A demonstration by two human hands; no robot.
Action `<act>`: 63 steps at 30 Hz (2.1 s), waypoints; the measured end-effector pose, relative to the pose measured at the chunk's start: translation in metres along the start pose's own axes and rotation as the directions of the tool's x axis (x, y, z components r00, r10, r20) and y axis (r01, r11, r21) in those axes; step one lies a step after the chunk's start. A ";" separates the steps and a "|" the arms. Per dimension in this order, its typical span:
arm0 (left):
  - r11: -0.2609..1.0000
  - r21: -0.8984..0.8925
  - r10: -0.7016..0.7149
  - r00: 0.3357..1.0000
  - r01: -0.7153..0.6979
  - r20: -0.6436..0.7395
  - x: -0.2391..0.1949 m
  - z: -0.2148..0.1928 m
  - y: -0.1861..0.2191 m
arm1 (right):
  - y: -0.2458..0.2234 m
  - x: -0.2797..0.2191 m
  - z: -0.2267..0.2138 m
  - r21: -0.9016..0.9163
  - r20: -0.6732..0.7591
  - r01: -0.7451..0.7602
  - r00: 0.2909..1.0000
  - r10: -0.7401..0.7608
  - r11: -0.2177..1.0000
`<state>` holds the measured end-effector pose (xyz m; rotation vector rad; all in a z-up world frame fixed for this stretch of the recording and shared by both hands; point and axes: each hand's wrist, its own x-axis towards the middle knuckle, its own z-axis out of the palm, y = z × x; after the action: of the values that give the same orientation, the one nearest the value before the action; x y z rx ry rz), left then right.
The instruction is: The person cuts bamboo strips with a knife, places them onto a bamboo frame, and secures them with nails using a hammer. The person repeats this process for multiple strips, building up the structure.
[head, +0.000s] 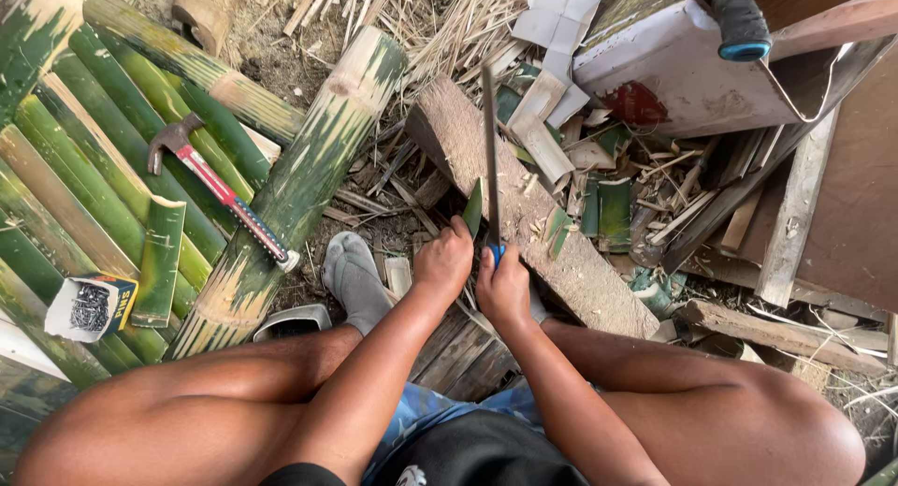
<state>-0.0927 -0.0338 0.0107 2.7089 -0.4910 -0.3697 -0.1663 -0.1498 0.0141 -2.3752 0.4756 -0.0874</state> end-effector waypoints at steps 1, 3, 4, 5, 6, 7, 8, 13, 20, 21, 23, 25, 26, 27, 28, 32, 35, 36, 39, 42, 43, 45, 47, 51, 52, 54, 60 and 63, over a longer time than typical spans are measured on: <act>1.000 -0.023 0.005 1.000 -0.005 0.003 -0.003 0.005 0.000 | 0.000 -0.006 -0.004 0.080 -0.036 0.004 0.999 -0.001 0.997; 0.998 -0.065 0.013 1.000 -0.013 0.013 -0.005 0.014 -0.005 | -0.001 -0.013 -0.008 0.286 -0.115 0.033 0.993 0.000 0.958; 0.996 -0.085 0.016 1.000 -0.014 0.020 -0.005 0.018 -0.007 | -0.001 -0.014 -0.008 0.407 -0.157 0.060 0.988 0.005 0.912; 0.996 -0.084 0.016 0.999 -0.013 0.031 -0.005 0.020 -0.010 | -0.001 -0.013 -0.005 0.521 -0.202 0.093 0.979 0.017 0.848; 0.996 -0.083 0.016 0.999 -0.013 0.042 -0.008 0.022 -0.012 | -0.002 -0.013 -0.002 0.341 -0.084 -0.017 0.995 0.049 0.940; 0.997 -0.082 0.019 0.999 -0.017 0.035 -0.004 0.023 -0.012 | -0.002 -0.007 0.000 0.137 0.017 -0.092 0.996 0.091 0.986; 0.997 -0.073 0.010 0.999 -0.008 0.032 -0.002 0.022 -0.011 | -0.003 -0.003 0.002 -0.081 0.106 -0.145 0.983 0.153 0.986; 1.000 -0.013 -0.015 0.999 0.016 0.043 0.001 0.021 -0.004 | -0.006 0.001 0.004 0.014 -0.039 0.013 0.999 -0.012 1.000; 0.993 -0.107 -0.038 0.999 0.041 0.031 -0.003 -0.005 0.002 | 0.018 -0.004 0.017 -0.091 0.105 -0.108 0.988 0.118 0.990; 0.994 -0.101 -0.029 0.999 0.032 0.030 -0.003 -0.023 0.000 | 0.020 0.001 0.020 -0.069 0.107 -0.103 0.988 0.110 0.992; 0.997 -0.071 -0.024 0.999 0.026 0.030 -0.001 -0.067 -0.010 | 0.022 0.008 0.021 -0.018 0.116 -0.087 0.989 0.089 0.996; 0.998 -0.016 -0.057 0.997 0.058 0.047 0.005 -0.112 -0.034 | 0.023 0.005 0.017 -0.062 0.109 -0.051 0.992 0.057 0.997; 0.996 0.015 -0.086 0.994 0.085 0.064 0.009 -0.134 -0.053 | 0.022 -0.003 0.014 -0.087 0.111 -0.040 0.993 0.050 0.995; 0.993 0.056 -0.114 0.986 0.108 0.119 0.015 -0.156 -0.076 | 0.019 0.002 0.011 -0.053 0.066 -0.021 0.998 0.025 0.998; 0.987 0.098 -0.145 0.974 0.129 0.174 0.018 -0.176 -0.102 | 0.014 0.006 0.008 -0.018 0.020 -0.001 1.000 0.002 1.000; 0.967 0.101 -0.240 0.969 0.234 0.058 0.015 -0.208 -0.192 | -0.017 0.012 0.005 0.093 0.139 -0.183 0.976 0.169 0.979; 0.920 -0.038 -0.392 0.916 0.391 -0.083 0.012 -0.177 -0.212 | -0.041 0.029 0.006 0.072 0.173 -0.049 0.984 0.035 0.996; 0.889 -0.095 -0.458 0.880 0.448 -0.128 0.010 -0.160 -0.212 | -0.048 0.038 0.007 0.075 0.194 0.040 0.979 -0.054 0.996; 0.800 -0.042 -0.599 0.791 0.599 -0.126 0.018 -0.112 -0.210 | -0.066 0.075 0.018 0.046 0.294 0.196 0.935 -0.201 0.979; 0.799 -0.169 -0.592 0.804 0.577 -0.056 0.020 -0.083 -0.201 | -0.085 0.112 0.024 -0.033 0.471 0.179 0.870 -0.143 0.983; 0.814 -0.195 -0.573 0.811 0.547 -0.119 0.019 -0.082 -0.197 | -0.093 0.126 0.024 -0.053 0.533 0.167 0.839 -0.114 0.985; 0.847 -0.235 -0.527 0.808 0.476 -0.262 0.018 -0.086 -0.191 | -0.113 0.146 0.026 -0.039 0.595 0.268 0.780 -0.193 0.962; 0.868 -0.229 -0.488 0.841 0.440 -0.235 0.018 -0.094 -0.191 | -0.132 0.167 0.028 0.036 0.593 0.478 0.697 -0.404 0.878; 0.948 -0.163 -0.319 0.795 0.275 -0.516 0.010 -0.095 -0.190 | -0.156 0.204 0.029 -0.085 0.693 0.414 0.678 -0.244 0.906; 0.939 -0.191 -0.344 0.794 0.286 -0.501 0.009 -0.093 -0.191 | -0.160 0.214 0.029 -0.028 0.710 0.442 0.640 -0.293 0.896; 0.921 -0.244 -0.386 0.794 0.303 -0.470 0.009 -0.091 -0.196 | -0.166 0.232 0.027 -0.054 0.760 0.503 0.581 -0.291 0.863; 0.897 -0.316 -0.421 0.813 0.309 -0.401 0.012 -0.085 -0.204 | -0.184 0.291 0.031 -0.118 0.842 0.817 0.384 -0.380 0.564; 0.939 -0.192 -0.342 0.841 0.286 -0.419 0.011 -0.082 -0.203 | -0.200 0.320 0.040 -0.267 0.908 0.891 0.361 -0.215 0.366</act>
<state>0.0016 0.1640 0.0032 2.6294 0.1089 0.1477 0.2015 -0.1032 0.0941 -2.8968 -1.1584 0.9617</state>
